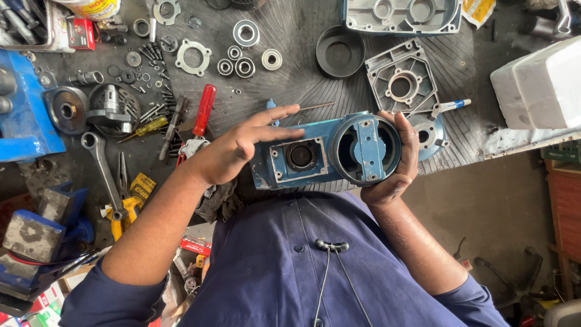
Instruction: The person holds a small tube and squeezes sealant along the mating edge of a blue pump housing on the workbench, working around its openings. They then set the tube down, wipe the housing and their hands with a rag, and pick up small screws from the bench.
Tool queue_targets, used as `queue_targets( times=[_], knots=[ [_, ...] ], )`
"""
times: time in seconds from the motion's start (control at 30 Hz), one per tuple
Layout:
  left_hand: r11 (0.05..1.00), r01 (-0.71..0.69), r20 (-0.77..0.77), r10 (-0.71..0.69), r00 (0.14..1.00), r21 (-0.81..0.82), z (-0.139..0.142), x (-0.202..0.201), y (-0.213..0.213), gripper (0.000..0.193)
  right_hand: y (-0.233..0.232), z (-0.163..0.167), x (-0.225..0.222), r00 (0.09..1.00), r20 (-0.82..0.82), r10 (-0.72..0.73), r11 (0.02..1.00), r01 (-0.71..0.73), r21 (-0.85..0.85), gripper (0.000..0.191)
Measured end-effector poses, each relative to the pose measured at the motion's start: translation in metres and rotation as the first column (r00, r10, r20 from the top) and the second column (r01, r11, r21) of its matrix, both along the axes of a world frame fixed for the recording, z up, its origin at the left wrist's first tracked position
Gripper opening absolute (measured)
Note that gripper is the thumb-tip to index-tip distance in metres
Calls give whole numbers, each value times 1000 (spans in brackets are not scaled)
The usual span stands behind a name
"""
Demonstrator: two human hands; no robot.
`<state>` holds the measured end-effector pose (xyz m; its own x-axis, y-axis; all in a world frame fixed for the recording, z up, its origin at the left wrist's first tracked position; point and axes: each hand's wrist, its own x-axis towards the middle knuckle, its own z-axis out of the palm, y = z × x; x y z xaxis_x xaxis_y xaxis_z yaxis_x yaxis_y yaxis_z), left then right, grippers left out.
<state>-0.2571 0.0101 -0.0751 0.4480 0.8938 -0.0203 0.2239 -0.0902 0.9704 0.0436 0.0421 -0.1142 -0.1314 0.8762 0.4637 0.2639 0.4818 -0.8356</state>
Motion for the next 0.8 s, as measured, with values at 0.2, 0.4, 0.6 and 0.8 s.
queue_targets(
  times=[0.2,0.4,0.6,0.8],
  knots=[
    [999,39,-91,-40,995,-19,7,6,3,126,0,0,0,1000,-23,15,1000,-15,-9,100],
    [996,87,-183,-92,979,-37,17,9,12,127,0,1,-1,1000,-8,-8,1000,8,7,99],
    [996,89,-380,-72,922,27,30,21,13,130,0,2,-1,1000,-11,-11,1000,11,8,97],
    [950,122,-742,140,655,286,43,61,-4,123,1,2,-2,1000,-16,-17,999,18,29,96]
  ],
)
